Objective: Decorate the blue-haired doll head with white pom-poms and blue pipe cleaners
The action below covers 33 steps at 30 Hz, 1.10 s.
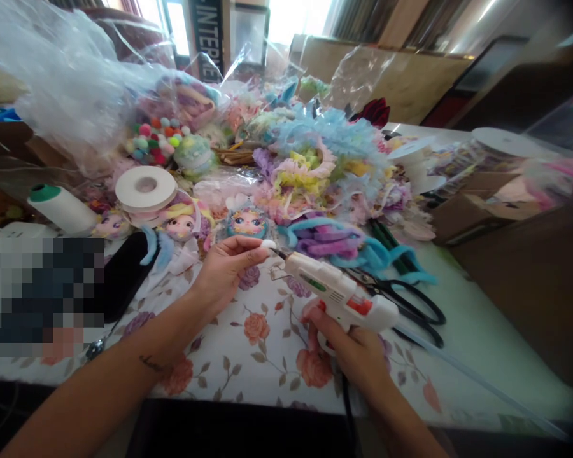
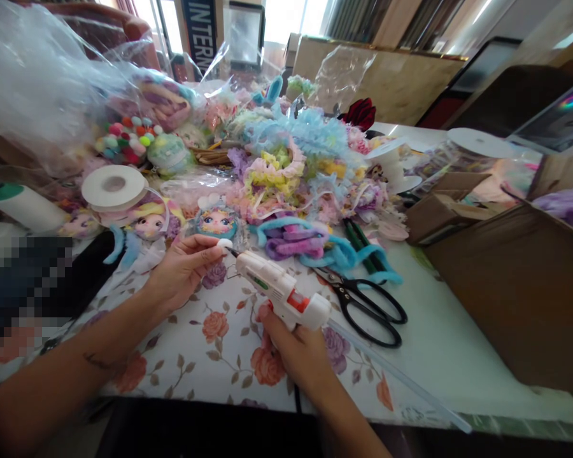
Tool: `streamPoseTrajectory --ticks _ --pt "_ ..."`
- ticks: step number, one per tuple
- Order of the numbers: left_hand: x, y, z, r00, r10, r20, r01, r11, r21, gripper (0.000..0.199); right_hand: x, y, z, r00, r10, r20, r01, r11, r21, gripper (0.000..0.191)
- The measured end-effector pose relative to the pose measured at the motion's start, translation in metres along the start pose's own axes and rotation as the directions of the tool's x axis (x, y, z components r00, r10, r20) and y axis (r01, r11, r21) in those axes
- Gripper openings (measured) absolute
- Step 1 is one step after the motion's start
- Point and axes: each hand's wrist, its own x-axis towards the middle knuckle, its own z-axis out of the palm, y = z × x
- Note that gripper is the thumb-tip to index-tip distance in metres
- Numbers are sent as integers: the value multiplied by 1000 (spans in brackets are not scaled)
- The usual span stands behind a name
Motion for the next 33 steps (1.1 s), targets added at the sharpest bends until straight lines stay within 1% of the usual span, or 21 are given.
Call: streamPoseTrajectory --ticks 9,19,26,30,33 --pt "-1 0 -1 1000 7 8 -7 1000 -6 21 -1 -2 2 1000 11 -14 -10 1000 7 31" --pt "-1 0 1 1000 0 0 0 1000 -18 22 0 1 1 1000 2 21 -2 1000 4 38" --pt "-1 0 0 1000 3 -5 -3 1000 -12 22 1 2 0 1000 -6 22 6 1000 11 37" --pt "-1 -1 1 1000 13 -10 -13 1000 -17 23 0 0 1 1000 7 2 -7 999 -38 34" --pt "-1 -1 1 1000 16 -21 -16 1000 -21 23 0 -1 2 999 -5 -40 0 995 -103 32"
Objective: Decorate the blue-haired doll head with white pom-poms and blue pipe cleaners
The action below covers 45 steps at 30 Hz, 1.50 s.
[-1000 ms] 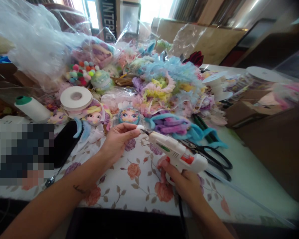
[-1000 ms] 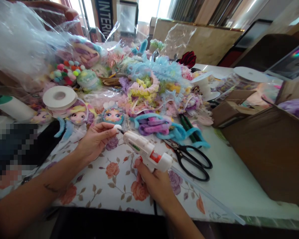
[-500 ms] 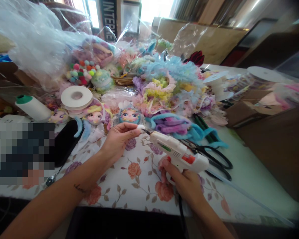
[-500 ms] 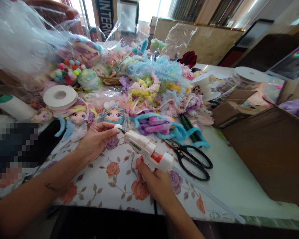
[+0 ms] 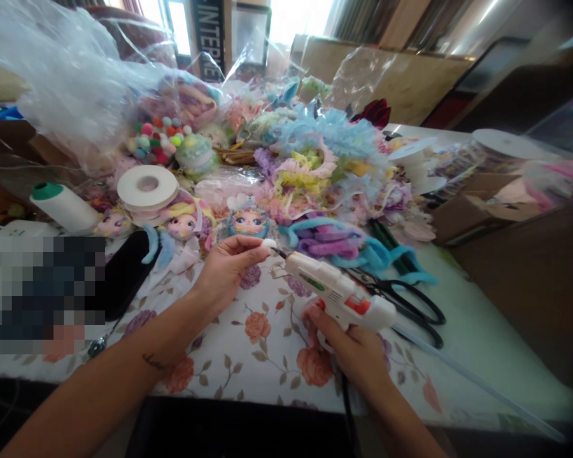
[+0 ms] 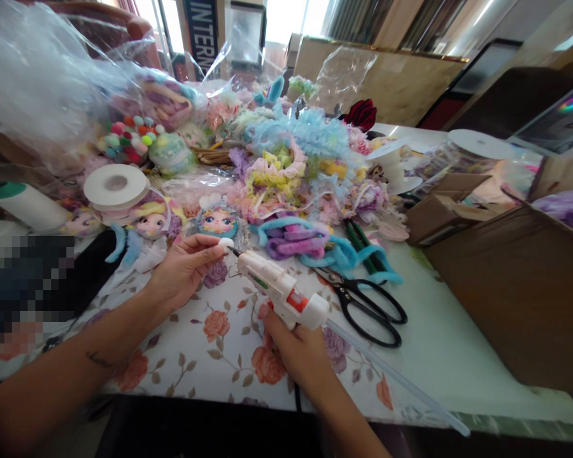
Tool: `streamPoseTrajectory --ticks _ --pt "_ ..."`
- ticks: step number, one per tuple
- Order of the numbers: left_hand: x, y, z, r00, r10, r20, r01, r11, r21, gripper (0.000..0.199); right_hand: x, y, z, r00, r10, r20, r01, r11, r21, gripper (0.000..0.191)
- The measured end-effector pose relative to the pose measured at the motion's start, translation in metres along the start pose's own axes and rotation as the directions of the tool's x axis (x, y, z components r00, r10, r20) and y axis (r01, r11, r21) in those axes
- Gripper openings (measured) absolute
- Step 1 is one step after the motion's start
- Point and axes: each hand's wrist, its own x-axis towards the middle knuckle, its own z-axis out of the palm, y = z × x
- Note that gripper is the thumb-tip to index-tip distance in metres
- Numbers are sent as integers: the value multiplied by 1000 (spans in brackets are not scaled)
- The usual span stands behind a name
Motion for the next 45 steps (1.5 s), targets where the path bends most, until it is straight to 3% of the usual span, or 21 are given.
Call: streamPoseTrajectory --ticks 6,9,14,17,20,22,25,27,29,33,37,40,41,42,43,45 --pt "1 0 -1 1000 13 -18 -13 1000 -3 24 1 3 3 996 -11 -92 2 995 -98 37" --pt "0 2 1 999 -8 -41 7 1000 -14 23 -1 1 3 993 -42 -108 27 990 -138 30" --pt "0 10 5 992 -26 -122 18 997 -73 17 -4 -2 -12 984 -124 -124 108 986 -130 26" --pt "2 13 4 989 -5 -150 -9 996 -90 16 2 5 -46 952 -161 -260 135 984 -117 25" --pt "3 11 2 988 -15 -154 1 996 -89 17 17 21 -102 875 -162 -456 132 986 -97 35" --pt "3 9 0 990 -25 -137 13 996 -86 17 32 35 -146 816 -116 -566 58 991 -120 35" --pt "3 4 -2 993 -38 -113 29 997 -75 18 55 58 -200 717 -15 -696 -152 972 -177 32" --pt "4 3 -3 993 -50 -111 42 997 -67 18 69 71 -221 689 -5 -725 -214 954 -210 26" --pt "5 3 -4 991 -59 -118 51 996 -70 19 81 80 -231 689 -1 -724 -252 937 -241 24" --pt "7 6 -3 989 -47 -139 36 996 -82 18 93 84 -231 710 7 -704 -322 893 -316 22" --pt "8 10 -2 988 -29 -153 12 994 -112 15 76 68 -226 742 30 -670 -411 810 -419 24" --pt "8 11 -1 987 -8 -158 -13 992 -128 16 47 46 -215 744 36 -667 -493 702 -513 37" --pt "8 11 -1 988 -1 -156 -19 992 -126 17 38 37 -207 722 37 -690 -576 585 -571 38" --pt "8 11 -1 989 4 -151 -23 992 -121 17 31 28 -196 752 -20 -658 -556 518 -651 34" --pt "8 11 -1 989 5 -146 -22 993 -116 17 26 20 -182 784 -138 -605 -462 522 -717 24" --pt "8 11 -1 989 -6 -149 -10 995 -104 17 25 4 -147 854 -387 -349 -51 605 -795 14"
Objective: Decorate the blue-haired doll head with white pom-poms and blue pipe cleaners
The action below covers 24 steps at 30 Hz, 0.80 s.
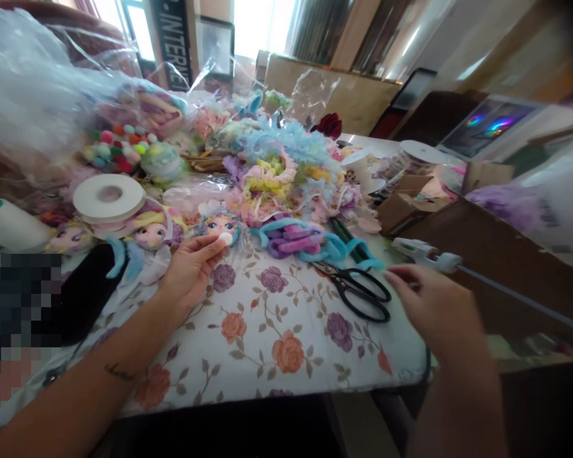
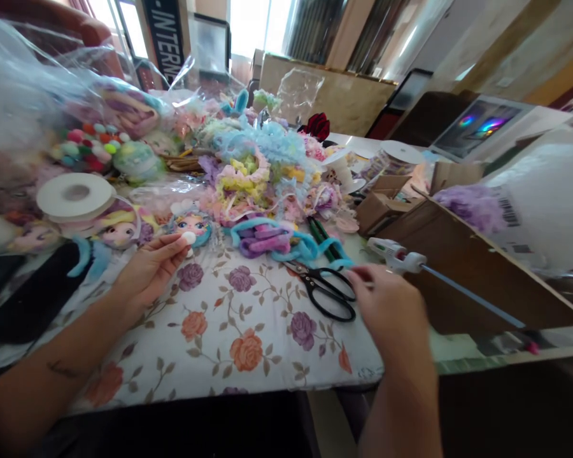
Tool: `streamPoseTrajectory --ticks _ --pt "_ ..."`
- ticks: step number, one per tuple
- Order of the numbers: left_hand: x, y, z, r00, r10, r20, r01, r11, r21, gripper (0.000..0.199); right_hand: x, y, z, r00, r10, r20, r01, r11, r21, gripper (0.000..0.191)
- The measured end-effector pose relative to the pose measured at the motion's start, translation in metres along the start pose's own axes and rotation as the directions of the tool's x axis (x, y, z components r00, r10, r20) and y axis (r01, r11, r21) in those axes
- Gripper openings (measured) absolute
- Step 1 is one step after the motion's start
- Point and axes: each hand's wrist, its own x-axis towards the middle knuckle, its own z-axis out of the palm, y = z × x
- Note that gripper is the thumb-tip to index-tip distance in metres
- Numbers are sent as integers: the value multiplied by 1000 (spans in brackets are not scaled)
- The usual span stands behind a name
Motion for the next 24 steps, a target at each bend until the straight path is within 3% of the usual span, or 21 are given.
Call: streamPoseTrajectory --ticks 1,2,4,7,10,13,16,21,24 --pt "0 0 0 1000 -9 -4 9 1000 8 17 -1 -21 7 983 -184 23 178 971 160 14" --pt "0 -1 0 1000 -17 -7 17 1000 14 18 -2 -42 15 932 -359 55 328 896 301 14" --pt "0 -1 -1 1000 -25 -8 25 1000 16 17 0 -81 34 788 -607 103 503 731 461 12" --pt "0 -1 -1 1000 -14 3 14 1000 18 17 4 -126 61 652 -751 103 629 612 480 14" --pt "1 -1 -2 1000 -6 18 5 1000 27 17 8 -147 81 604 -786 133 701 603 379 14" --pt "3 -4 -3 999 -3 35 2 1000 31 19 8 -152 96 614 -772 165 710 631 313 8" --pt "3 -7 -4 999 1 41 -2 999 35 21 4 -148 101 651 -746 143 672 653 350 14" --pt "-2 -10 -2 999 -9 41 6 998 67 25 -5 -141 90 810 -569 140 342 653 675 10" --pt "-4 -13 -2 999 -1 50 -4 995 95 27 -6 -140 85 860 -497 114 260 619 741 13"
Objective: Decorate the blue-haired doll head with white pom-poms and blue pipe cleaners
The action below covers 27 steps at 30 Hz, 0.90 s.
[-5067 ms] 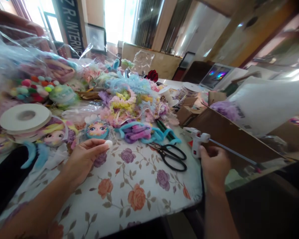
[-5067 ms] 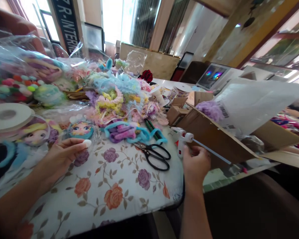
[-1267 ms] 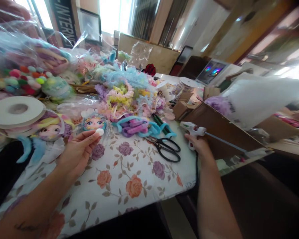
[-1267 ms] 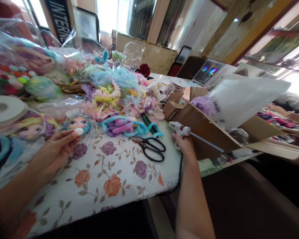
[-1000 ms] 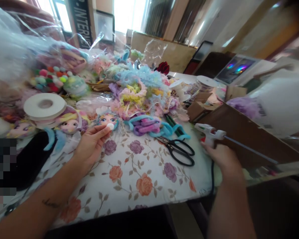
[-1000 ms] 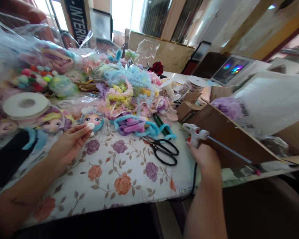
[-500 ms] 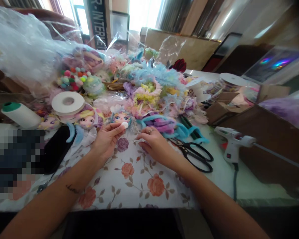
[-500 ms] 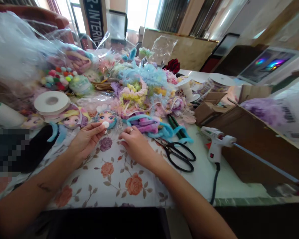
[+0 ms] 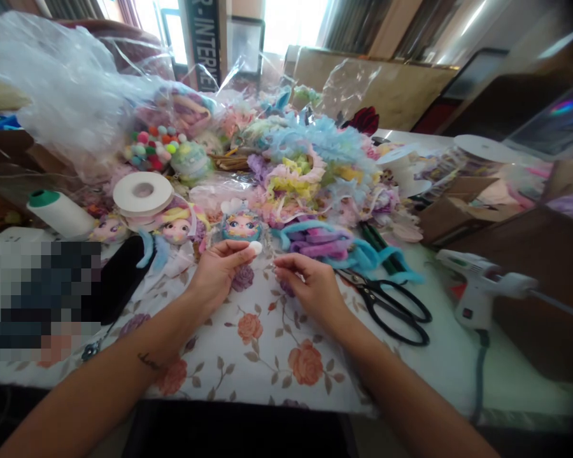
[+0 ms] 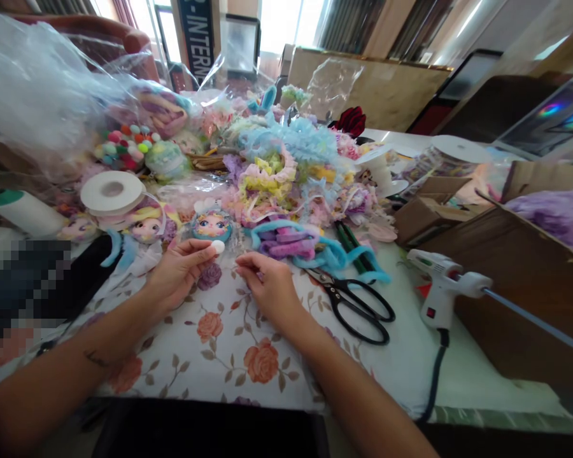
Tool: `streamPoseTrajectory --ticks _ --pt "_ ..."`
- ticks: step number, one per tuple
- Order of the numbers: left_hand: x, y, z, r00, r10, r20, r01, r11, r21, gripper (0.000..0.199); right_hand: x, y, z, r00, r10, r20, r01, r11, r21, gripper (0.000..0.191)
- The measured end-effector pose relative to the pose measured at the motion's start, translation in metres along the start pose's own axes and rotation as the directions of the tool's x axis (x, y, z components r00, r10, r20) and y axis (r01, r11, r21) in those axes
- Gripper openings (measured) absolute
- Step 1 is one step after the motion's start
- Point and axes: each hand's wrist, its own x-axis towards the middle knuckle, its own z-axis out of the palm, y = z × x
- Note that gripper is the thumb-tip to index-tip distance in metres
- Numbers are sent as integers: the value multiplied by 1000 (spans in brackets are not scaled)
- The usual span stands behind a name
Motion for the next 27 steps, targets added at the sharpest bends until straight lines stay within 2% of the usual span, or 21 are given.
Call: streamPoseTrajectory --ticks 8,14,27 --pt "-1 -13 -6 998 19 62 -28 991 135 23 -4 0 -2 995 32 -95 -25 997 71 15" --pt "0 -16 -7 996 41 74 -53 983 178 23 -3 -1 -2 981 -80 -175 86 996 24 7" --pt "-2 -16 -6 995 63 72 -76 979 192 24 -3 3 2 988 15 -155 12 985 173 10"
